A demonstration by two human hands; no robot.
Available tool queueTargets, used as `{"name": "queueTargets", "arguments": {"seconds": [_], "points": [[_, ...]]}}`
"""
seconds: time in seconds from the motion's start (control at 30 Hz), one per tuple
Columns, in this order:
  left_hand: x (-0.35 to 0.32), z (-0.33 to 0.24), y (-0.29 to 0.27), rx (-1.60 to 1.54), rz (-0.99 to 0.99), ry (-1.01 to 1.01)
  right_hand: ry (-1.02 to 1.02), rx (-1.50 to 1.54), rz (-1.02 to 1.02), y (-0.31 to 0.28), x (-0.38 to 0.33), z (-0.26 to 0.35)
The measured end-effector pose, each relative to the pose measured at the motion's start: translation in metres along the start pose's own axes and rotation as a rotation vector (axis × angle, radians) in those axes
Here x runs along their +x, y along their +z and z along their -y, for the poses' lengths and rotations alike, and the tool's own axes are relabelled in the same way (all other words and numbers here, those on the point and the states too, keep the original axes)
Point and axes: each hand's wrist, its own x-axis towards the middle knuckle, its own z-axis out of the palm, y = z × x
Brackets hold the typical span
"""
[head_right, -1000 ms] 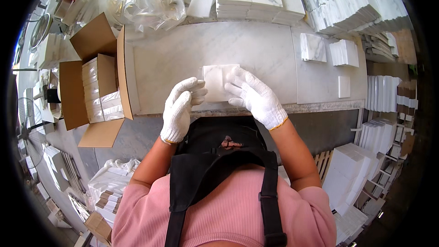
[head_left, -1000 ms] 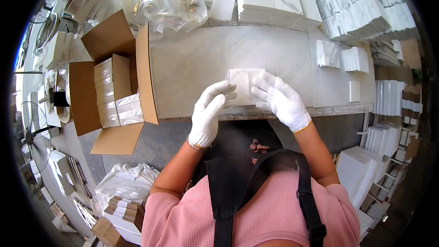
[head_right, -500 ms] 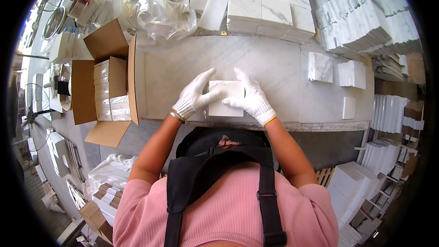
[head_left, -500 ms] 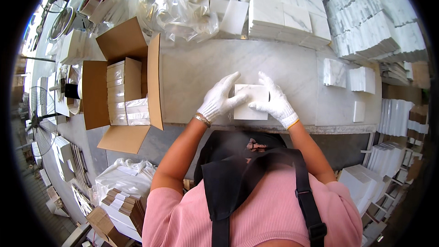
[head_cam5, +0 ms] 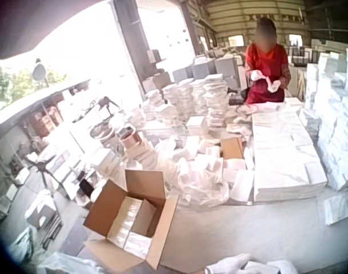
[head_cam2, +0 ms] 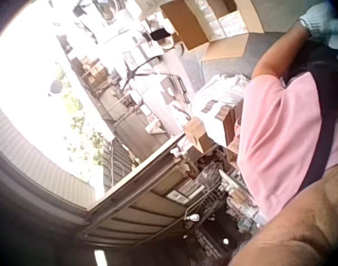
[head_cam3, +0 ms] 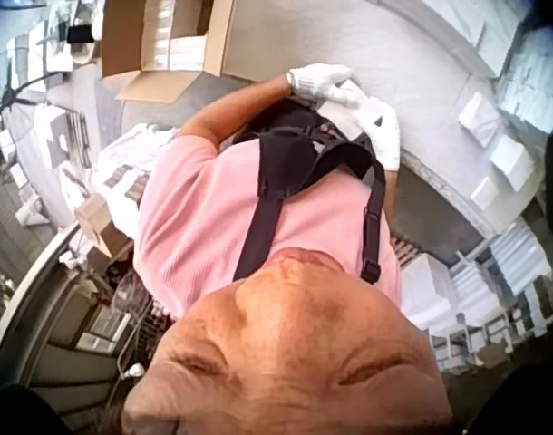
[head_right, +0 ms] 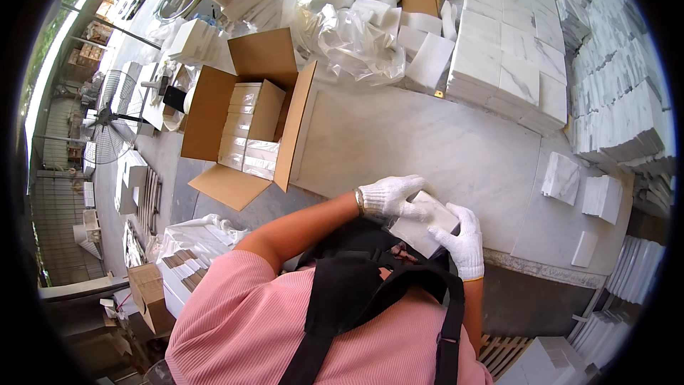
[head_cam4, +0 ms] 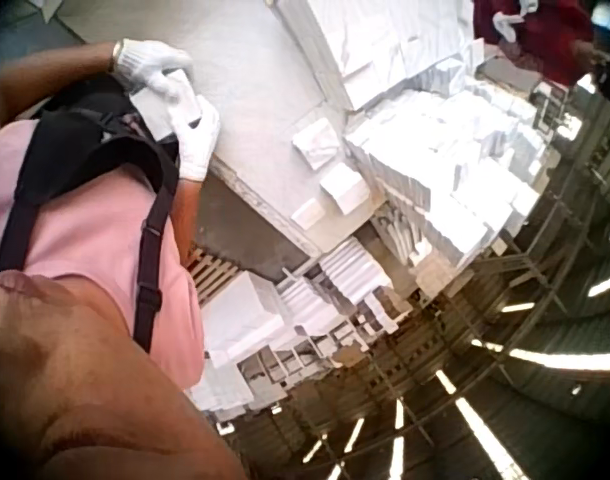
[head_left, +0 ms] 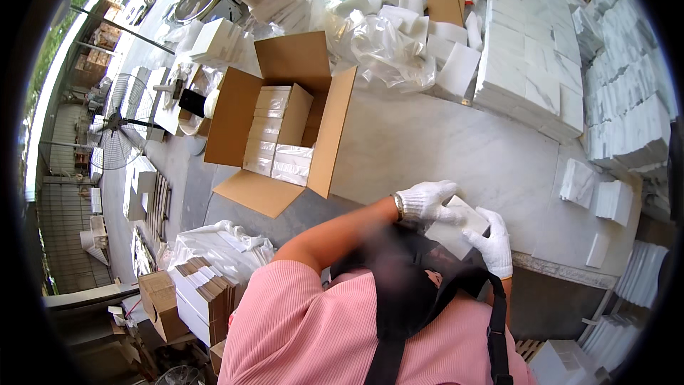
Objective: The person packs small white rectangular items into clear plastic bags, places them into a cardboard box, and seals the box with tape. The person then moves the sealed box to a stack of similar boxes.
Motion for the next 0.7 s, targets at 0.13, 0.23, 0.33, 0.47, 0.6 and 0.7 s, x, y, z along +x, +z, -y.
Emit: {"name": "queueTargets", "arguments": {"seconds": [0.13,0.23,0.33,0.47,0.6,0.7], "points": [[0.008,-0.022,-0.014,0.023,0.195,-0.096,0.088,0.020,-0.137,0.010,-0.030,0.016],[0.012,-0.016,-0.015,0.054,0.185,0.022,0.274,0.172,-0.087,0.018,-0.043,0.019],[0.019,-0.006,-0.007,0.082,0.185,0.120,0.293,0.365,-0.075,0.029,-0.052,0.009],[0.021,-0.006,-0.010,0.084,0.219,0.106,0.277,0.683,-0.177,0.054,-0.056,0.001],[0.017,-0.001,-0.007,0.047,0.226,0.085,0.275,1.005,-0.306,0.076,-0.059,-0.009],[0.011,0.000,-0.011,0.006,0.249,0.052,0.245,0.920,-0.319,0.074,-0.058,-0.004]]}}
